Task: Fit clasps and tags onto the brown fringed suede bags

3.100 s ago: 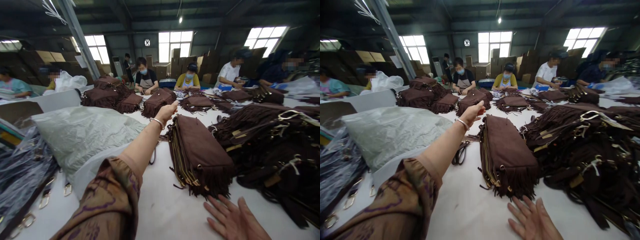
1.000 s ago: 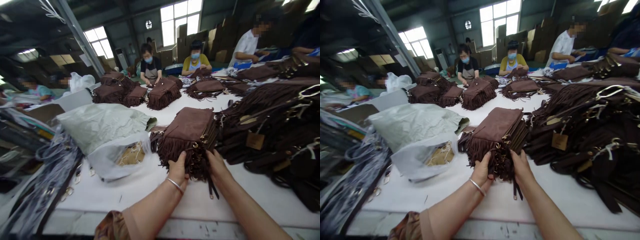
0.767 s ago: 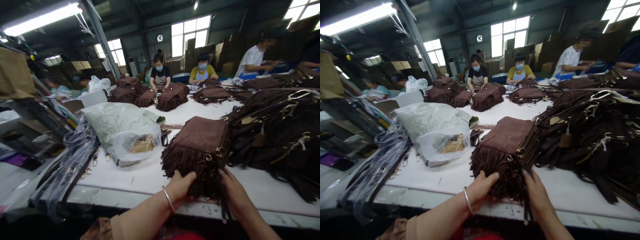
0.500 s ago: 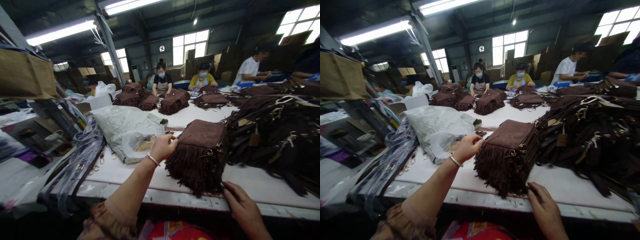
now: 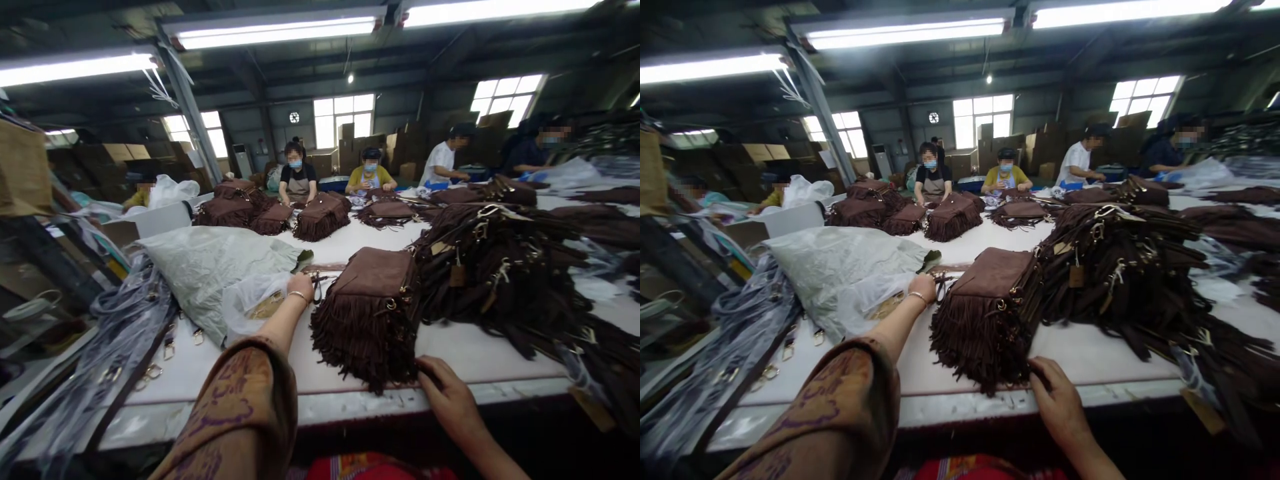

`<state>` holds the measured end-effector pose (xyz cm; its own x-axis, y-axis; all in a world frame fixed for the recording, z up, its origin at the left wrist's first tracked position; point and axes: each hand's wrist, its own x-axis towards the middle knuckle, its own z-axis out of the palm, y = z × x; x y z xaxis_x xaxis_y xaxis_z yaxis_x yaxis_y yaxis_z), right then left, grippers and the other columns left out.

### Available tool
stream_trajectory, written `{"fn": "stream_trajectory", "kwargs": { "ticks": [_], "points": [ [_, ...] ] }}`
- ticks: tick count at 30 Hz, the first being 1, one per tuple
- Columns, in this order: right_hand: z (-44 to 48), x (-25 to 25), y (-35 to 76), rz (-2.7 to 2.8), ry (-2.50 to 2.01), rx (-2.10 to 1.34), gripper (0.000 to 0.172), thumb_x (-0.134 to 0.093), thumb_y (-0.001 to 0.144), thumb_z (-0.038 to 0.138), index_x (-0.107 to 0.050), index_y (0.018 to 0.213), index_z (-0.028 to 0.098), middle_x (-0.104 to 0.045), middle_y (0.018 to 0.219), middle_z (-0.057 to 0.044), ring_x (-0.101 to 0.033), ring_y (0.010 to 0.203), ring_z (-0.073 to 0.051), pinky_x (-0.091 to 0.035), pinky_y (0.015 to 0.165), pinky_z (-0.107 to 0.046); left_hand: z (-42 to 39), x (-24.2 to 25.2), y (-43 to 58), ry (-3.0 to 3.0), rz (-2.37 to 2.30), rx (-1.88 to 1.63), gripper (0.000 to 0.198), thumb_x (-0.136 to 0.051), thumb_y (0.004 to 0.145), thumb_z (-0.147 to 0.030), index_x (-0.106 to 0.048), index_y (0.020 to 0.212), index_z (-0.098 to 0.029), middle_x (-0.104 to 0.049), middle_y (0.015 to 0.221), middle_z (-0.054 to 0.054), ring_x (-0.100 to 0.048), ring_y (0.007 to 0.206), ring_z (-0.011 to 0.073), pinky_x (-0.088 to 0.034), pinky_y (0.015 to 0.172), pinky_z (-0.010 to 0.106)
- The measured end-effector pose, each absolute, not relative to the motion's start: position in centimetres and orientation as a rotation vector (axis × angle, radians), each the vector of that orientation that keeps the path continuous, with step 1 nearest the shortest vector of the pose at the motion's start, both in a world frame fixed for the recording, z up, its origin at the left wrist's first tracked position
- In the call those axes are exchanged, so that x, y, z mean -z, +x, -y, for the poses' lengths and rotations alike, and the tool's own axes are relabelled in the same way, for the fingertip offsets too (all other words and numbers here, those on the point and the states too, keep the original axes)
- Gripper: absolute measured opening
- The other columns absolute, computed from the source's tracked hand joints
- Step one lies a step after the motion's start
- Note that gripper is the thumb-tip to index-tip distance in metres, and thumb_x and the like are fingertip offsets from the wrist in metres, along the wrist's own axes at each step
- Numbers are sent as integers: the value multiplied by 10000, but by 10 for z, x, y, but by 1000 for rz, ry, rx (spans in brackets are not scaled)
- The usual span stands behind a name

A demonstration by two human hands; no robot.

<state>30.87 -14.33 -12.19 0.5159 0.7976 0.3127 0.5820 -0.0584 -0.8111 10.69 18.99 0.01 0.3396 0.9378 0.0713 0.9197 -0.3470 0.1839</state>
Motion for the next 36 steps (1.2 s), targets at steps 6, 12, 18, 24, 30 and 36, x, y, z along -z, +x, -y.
{"fn": "stream_trajectory", "kwargs": {
  "ticks": [6,12,18,24,30,36],
  "points": [
    [150,105,304,986,-1770,-242,350,-570,828,480,-725,989,211,-685,1123,-103,-647,1068,-290,-517,1003,-481,-164,-32,88,2405,-1772,-662,285,-347,1011,-258,-585,1069,-113,-689,950,164,-676,912,250,-485,776,327],
    [162,38,273,988,-1658,-221,333,-596,857,497,-718,1051,254,-666,1207,-93,-602,1153,-301,-462,1064,-500,-60,-49,74,2284,-1371,-1211,274,-322,1019,-347,-535,1004,-176,-654,782,61,-635,716,186,-467,673,280],
    [144,-40,245,589,-1043,-1038,459,-493,931,559,-577,1222,214,-695,1118,-123,-684,1002,-244,-576,864,-435,60,-31,94,2307,-721,-1044,202,-415,981,-262,-557,1115,-210,-683,873,89,-633,710,187,-477,659,296],
    [155,-51,260,410,-983,-938,295,-655,862,429,-561,1043,215,-476,676,74,-405,457,-53,-347,384,-166,84,-23,104,2295,-253,-430,193,-522,937,-299,-670,1009,-198,-700,873,106,-644,780,217,-493,717,316],
    [169,-29,259,875,-1349,-891,297,-498,957,499,-545,956,205,-430,624,70,-378,480,-79,-331,420,-193,65,-51,124,1896,-475,-618,271,-545,938,-381,-649,1079,-174,-695,932,75,-633,774,164,-506,698,259],
    [171,-14,263,1478,-1752,-218,269,-349,995,291,-590,944,183,-635,849,-79,-614,808,-205,-506,752,-343,68,-48,147,1789,-617,-555,245,-615,868,-402,-618,831,-160,-613,651,9,-551,558,117,-432,515,217]
  ]
}}
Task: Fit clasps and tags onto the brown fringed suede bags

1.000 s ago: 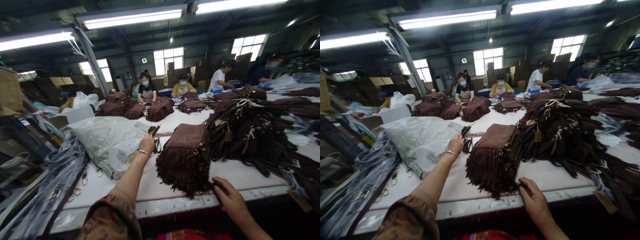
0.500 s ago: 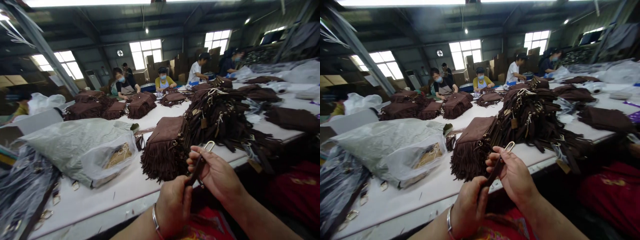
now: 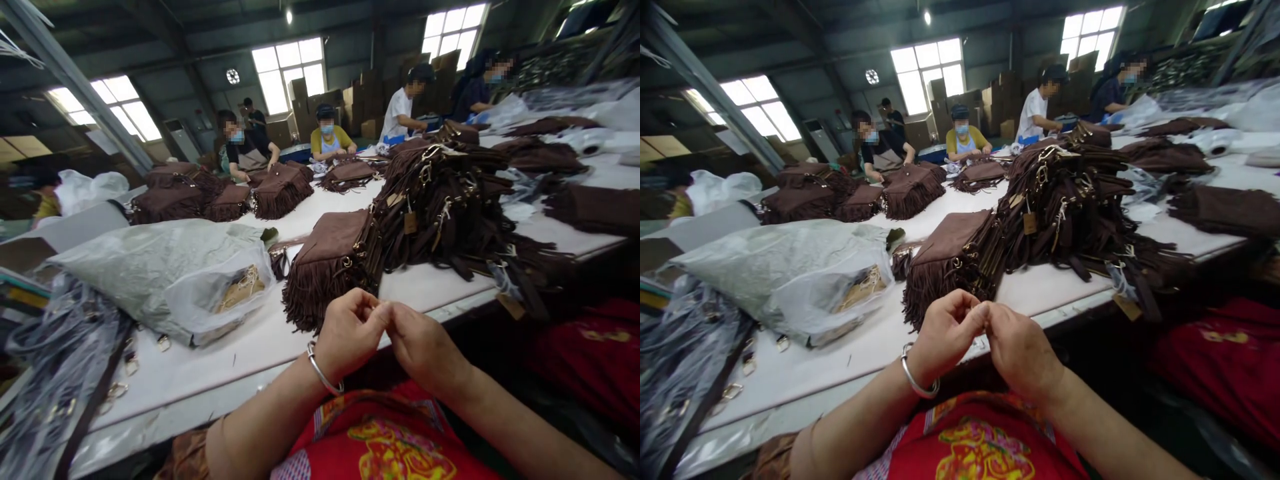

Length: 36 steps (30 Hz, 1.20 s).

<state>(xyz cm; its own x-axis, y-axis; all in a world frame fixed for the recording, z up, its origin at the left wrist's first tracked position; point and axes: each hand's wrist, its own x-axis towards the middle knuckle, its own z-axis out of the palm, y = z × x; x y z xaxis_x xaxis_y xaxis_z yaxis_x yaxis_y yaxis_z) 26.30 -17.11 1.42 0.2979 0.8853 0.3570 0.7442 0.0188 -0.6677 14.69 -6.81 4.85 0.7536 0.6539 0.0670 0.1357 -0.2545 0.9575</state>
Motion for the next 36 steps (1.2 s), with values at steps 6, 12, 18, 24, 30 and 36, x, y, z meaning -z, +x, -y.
{"fn": "stream_trajectory", "kwargs": {
  "ticks": [6,12,18,24,30,36],
  "points": [
    [177,-1,263,1665,-1742,-175,291,-414,991,289,-550,1226,184,-683,1073,-123,-665,972,-236,-552,850,-383,70,-25,141,1677,-754,-527,194,-590,857,-329,-642,802,-151,-616,644,3,-539,559,106,-426,521,205],
    [171,-1,259,1594,-1622,-88,257,-474,978,290,-633,1160,203,-726,1033,-100,-701,918,-217,-578,814,-338,72,-25,136,1758,-804,-629,226,-545,897,-325,-616,754,-165,-580,618,-14,-524,569,106,-413,539,203],
    [162,-7,265,1550,-1596,65,210,-515,949,275,-671,1071,207,-742,940,-69,-710,837,-202,-571,776,-309,66,-32,136,1904,-674,-723,237,-504,950,-326,-628,817,-174,-636,701,11,-578,626,120,-438,583,215],
    [144,-18,292,1408,-1645,221,233,-543,943,289,-676,1116,207,-741,1047,-74,-703,941,-209,-553,878,-324,22,-45,155,2381,-706,-1137,192,-562,930,-345,-637,947,-169,-651,872,79,-609,832,194,-483,796,299],
    [123,-37,300,1492,-1621,364,275,-522,953,281,-643,1179,180,-724,1084,-100,-685,986,-221,-530,908,-344,-3,-41,176,2571,-939,-1101,192,-612,892,-336,-625,989,-171,-650,952,101,-614,915,231,-494,834,324],
    [104,-48,296,1608,-1627,395,283,-510,953,285,-625,1184,167,-716,1045,-107,-679,961,-235,-515,905,-357,-12,-36,170,2373,-795,-1160,125,-605,902,-226,-712,932,-169,-737,897,60,-666,832,178,-510,823,287]
  ]
}}
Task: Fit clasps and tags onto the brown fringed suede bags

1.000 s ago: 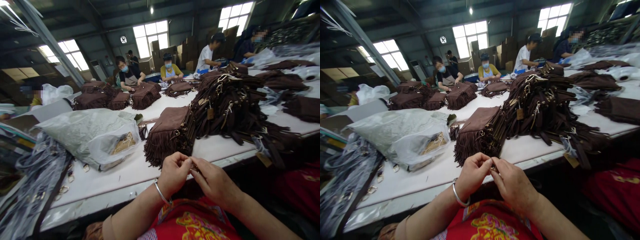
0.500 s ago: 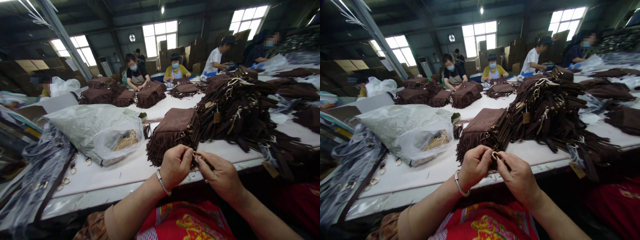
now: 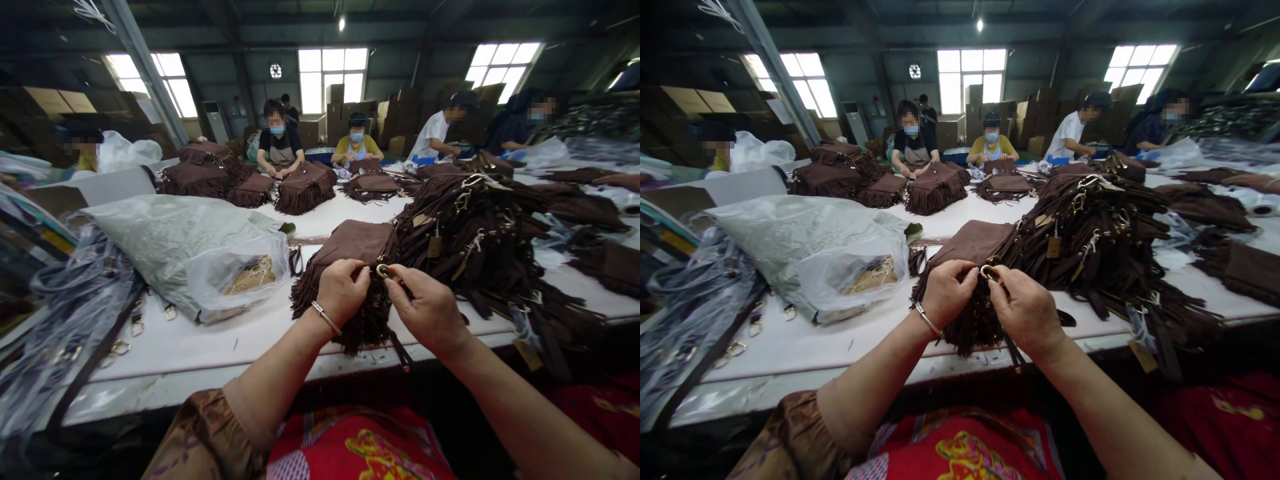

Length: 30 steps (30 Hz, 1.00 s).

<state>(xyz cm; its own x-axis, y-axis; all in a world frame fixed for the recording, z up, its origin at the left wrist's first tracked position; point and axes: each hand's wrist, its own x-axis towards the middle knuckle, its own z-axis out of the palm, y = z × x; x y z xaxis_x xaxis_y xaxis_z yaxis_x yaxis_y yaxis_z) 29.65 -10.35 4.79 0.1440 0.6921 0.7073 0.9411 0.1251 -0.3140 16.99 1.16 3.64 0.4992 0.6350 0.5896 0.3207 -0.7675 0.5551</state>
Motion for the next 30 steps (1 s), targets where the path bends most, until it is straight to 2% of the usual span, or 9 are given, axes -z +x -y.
{"fn": "stream_trajectory", "kwargs": {
  "ticks": [5,11,15,18,23,26,30],
  "points": [
    [86,-52,294,1644,-1680,501,227,-498,950,276,-655,1072,167,-711,959,-92,-667,867,-215,-492,792,-313,-24,-30,168,2341,-603,-1233,102,-639,893,-185,-734,926,-165,-749,874,50,-671,792,167,-526,794,282],
    [75,-55,285,1620,-1996,778,194,-485,959,283,-653,951,186,-662,827,-40,-589,695,-170,-341,610,-295,-32,-21,165,2441,-441,-1299,138,-568,929,-158,-703,953,-151,-733,864,63,-664,786,173,-538,775,291],
    [70,-58,276,1653,-2083,972,219,-455,980,276,-625,876,187,-628,779,-36,-542,651,-165,-274,584,-315,-31,-16,164,2461,-438,-1373,163,-525,953,-191,-680,935,-143,-718,839,76,-665,786,182,-542,772,299],
    [71,-57,274,1713,-2061,1113,223,-442,989,254,-639,929,168,-622,760,-46,-546,674,-182,-277,598,-323,-30,-14,165,2442,-442,-1386,151,-536,942,-190,-678,913,-150,-717,831,73,-668,782,180,-543,766,294],
    [80,-45,279,1808,-1923,1283,275,-492,970,245,-636,1146,91,-651,768,-62,-561,670,-196,-297,584,-333,-29,-18,165,2265,-575,-1348,84,-616,875,-136,-695,857,-156,-728,812,52,-669,753,169,-535,750,280],
    [86,-39,283,1830,-1901,1177,309,-495,969,250,-625,1187,74,-677,802,-79,-600,703,-206,-345,599,-328,-30,-24,166,2248,-601,-1255,83,-632,857,-121,-705,849,-161,-732,808,46,-669,746,166,-531,750,278],
    [96,-29,301,1772,-1829,706,325,-475,986,278,-600,1221,93,-716,991,-113,-671,882,-219,-469,758,-308,-32,-26,158,2245,-581,-1145,99,-614,871,-131,-705,879,-168,-734,834,40,-672,768,163,-538,772,282]
  ]
}}
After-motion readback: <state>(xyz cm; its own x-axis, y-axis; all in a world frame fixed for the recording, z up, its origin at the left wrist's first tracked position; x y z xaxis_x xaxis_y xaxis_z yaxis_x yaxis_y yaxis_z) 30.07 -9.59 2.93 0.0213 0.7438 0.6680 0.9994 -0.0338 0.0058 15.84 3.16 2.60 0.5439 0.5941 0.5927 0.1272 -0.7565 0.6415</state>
